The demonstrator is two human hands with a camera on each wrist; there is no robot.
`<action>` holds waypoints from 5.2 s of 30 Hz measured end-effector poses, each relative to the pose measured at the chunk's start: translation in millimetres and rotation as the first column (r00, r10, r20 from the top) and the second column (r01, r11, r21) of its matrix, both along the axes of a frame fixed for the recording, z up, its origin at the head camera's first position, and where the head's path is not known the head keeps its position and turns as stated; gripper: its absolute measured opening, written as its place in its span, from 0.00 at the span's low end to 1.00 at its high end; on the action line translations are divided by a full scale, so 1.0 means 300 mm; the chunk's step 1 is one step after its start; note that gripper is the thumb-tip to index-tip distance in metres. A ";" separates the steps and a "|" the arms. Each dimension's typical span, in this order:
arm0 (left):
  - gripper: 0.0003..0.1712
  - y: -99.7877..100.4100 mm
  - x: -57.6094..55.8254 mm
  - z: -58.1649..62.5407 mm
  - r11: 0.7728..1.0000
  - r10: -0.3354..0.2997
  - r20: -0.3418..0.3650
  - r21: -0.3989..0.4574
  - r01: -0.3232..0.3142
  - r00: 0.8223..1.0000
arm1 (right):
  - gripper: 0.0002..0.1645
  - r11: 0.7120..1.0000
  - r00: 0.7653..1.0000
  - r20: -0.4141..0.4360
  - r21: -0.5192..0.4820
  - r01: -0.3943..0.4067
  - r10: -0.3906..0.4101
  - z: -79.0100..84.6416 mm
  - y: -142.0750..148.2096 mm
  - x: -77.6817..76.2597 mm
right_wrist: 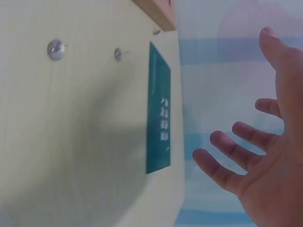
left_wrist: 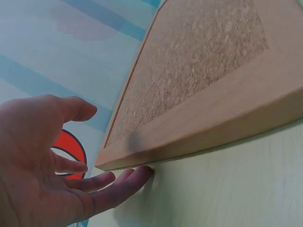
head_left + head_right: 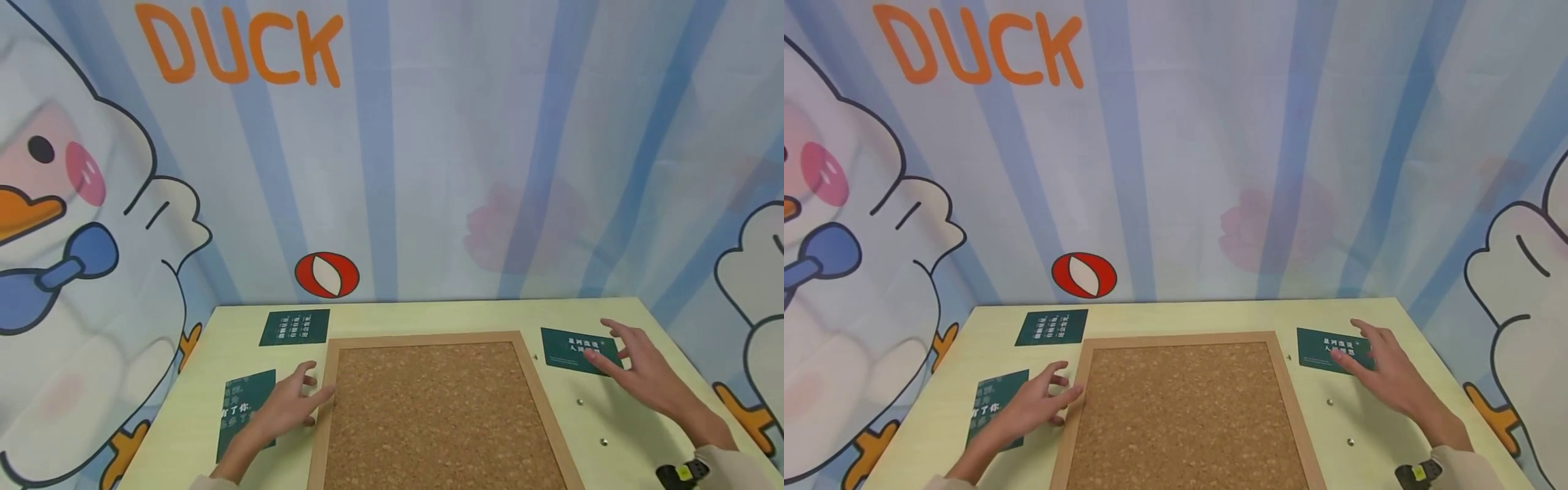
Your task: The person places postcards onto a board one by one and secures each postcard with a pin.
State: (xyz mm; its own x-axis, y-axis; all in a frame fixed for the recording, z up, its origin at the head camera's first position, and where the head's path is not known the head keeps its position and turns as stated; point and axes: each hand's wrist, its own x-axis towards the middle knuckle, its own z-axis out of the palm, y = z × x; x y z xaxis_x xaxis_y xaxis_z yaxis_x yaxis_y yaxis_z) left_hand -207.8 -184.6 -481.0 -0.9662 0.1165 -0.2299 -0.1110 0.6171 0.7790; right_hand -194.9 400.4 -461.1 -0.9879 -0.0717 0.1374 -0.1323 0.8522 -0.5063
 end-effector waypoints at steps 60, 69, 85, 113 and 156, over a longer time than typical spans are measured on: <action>0.28 0.020 0.012 -0.051 1.000 0.027 -0.001 -0.008 -0.027 1.000 | 0.70 0.906 0.895 0.356 -0.219 0.361 -0.271 -0.110 0.093 -0.099; 0.28 0.021 0.015 -0.046 0.999 0.032 0.005 -0.002 -0.032 0.999 | 0.67 0.902 0.899 0.374 -0.265 0.340 -0.229 -0.067 0.111 -0.093; 0.29 0.021 0.015 -0.043 0.999 0.038 0.008 -0.013 -0.038 0.999 | 0.69 0.909 0.951 0.281 -0.349 0.229 -0.131 0.106 -0.097 -0.069; 0.28 0.014 0.022 -0.052 0.999 0.044 -0.019 0.020 -0.044 0.999 | 0.64 0.924 0.979 0.193 -0.383 0.006 0.073 -0.027 -0.755 0.092; 0.54 0.060 0.054 -0.029 0.988 0.037 0.044 -0.154 -0.029 0.998 | 0.65 0.942 0.952 0.294 0.287 -0.174 0.086 -0.132 -1.091 0.189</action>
State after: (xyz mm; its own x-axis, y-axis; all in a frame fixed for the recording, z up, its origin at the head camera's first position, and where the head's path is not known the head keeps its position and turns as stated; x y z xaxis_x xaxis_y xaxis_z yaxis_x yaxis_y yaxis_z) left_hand -191.4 -166.8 -489.6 -0.9567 0.0447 -0.2876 -0.1674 0.7240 0.6692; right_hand -138.1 73.2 -500.6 -0.9627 -0.1972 -0.1854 -0.1464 0.9555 -0.2563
